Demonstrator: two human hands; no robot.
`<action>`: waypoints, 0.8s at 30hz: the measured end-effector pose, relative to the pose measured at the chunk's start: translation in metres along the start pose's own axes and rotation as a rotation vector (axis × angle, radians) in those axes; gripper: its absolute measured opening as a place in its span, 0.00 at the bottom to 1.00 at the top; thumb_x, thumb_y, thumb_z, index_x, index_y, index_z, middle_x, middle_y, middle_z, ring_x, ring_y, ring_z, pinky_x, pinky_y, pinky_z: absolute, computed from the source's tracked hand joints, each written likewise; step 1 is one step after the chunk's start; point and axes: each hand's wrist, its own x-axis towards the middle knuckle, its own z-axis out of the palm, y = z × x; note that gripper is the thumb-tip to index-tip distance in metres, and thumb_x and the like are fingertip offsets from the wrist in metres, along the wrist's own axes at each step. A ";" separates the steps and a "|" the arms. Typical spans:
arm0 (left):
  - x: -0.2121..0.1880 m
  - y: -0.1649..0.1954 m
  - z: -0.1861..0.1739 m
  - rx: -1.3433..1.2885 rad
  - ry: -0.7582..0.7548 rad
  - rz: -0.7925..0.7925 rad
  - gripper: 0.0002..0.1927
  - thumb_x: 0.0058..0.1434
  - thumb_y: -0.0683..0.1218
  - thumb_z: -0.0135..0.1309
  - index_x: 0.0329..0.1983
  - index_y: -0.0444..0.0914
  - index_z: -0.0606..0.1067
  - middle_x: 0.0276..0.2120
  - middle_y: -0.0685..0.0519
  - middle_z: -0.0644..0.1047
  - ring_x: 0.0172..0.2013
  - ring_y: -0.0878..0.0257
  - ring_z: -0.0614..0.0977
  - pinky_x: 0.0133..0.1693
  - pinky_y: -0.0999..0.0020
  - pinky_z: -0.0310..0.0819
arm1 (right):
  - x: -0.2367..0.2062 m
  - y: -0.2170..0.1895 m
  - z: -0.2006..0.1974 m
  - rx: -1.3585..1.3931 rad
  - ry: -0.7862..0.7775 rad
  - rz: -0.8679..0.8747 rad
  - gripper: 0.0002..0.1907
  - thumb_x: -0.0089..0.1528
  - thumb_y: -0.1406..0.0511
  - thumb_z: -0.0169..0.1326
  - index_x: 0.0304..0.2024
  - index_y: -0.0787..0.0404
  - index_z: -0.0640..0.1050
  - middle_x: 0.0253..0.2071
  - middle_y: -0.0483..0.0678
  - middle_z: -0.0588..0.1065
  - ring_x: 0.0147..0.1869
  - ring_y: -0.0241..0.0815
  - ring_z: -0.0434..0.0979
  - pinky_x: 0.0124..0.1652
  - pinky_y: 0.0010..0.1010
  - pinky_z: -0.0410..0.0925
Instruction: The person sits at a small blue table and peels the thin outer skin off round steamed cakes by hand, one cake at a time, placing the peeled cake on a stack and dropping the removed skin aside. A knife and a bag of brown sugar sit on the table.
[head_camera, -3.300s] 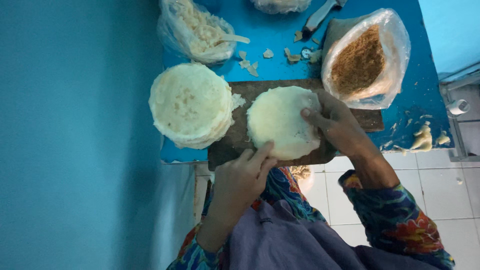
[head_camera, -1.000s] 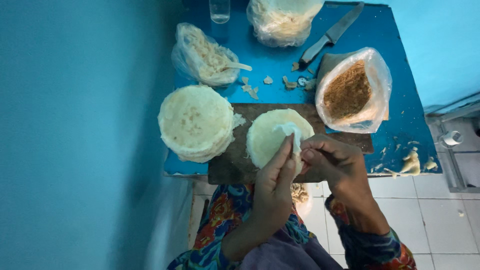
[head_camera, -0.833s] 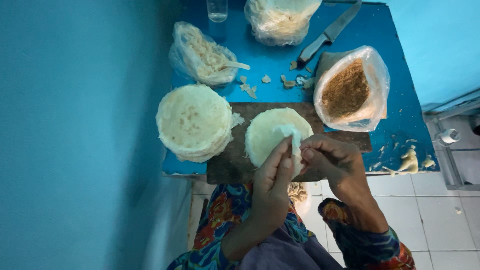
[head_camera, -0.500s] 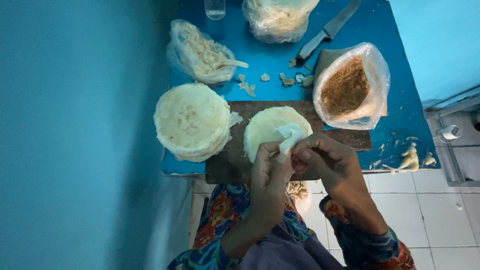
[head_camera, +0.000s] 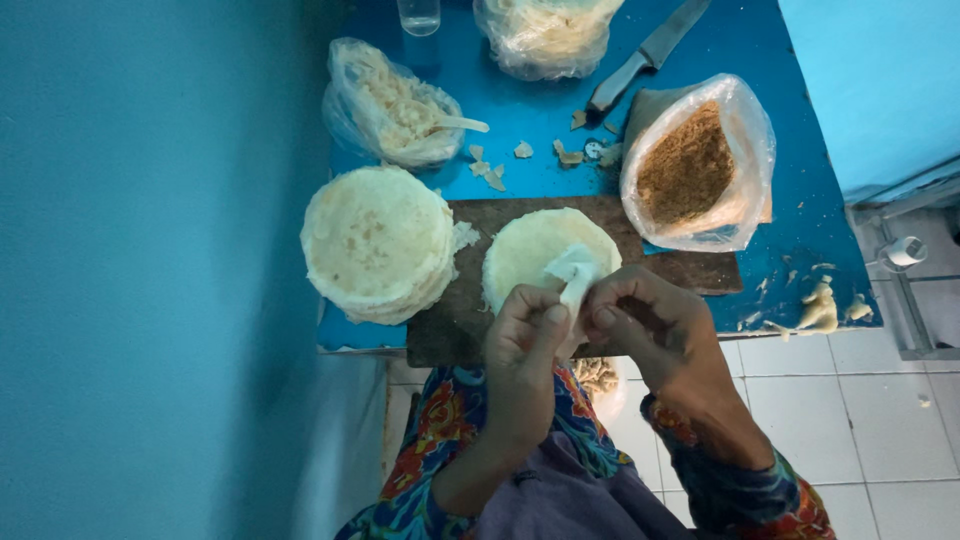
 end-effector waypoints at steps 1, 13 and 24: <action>0.000 0.000 0.000 -0.003 0.015 -0.003 0.07 0.72 0.45 0.48 0.44 0.35 0.72 0.34 0.56 0.77 0.34 0.75 0.74 0.36 0.78 0.68 | -0.001 -0.001 0.001 0.003 -0.014 -0.005 0.02 0.63 0.74 0.55 0.39 0.66 0.76 0.38 0.45 0.76 0.43 0.32 0.79 0.43 0.27 0.78; 0.002 0.011 0.000 -0.313 0.043 -0.116 0.08 0.71 0.44 0.50 0.46 0.33 0.71 0.40 0.50 0.79 0.41 0.67 0.81 0.47 0.69 0.78 | -0.008 -0.001 -0.002 -0.103 -0.038 -0.058 0.14 0.60 0.76 0.57 0.47 0.62 0.73 0.48 0.48 0.71 0.51 0.36 0.79 0.49 0.32 0.76; 0.006 0.040 -0.002 -0.460 0.043 -0.103 0.13 0.76 0.45 0.48 0.58 0.33 0.69 0.53 0.44 0.76 0.53 0.57 0.80 0.55 0.57 0.76 | -0.002 0.045 -0.013 -0.767 0.023 -0.585 0.32 0.49 0.76 0.64 0.56 0.62 0.70 0.59 0.57 0.71 0.62 0.48 0.74 0.48 0.30 0.75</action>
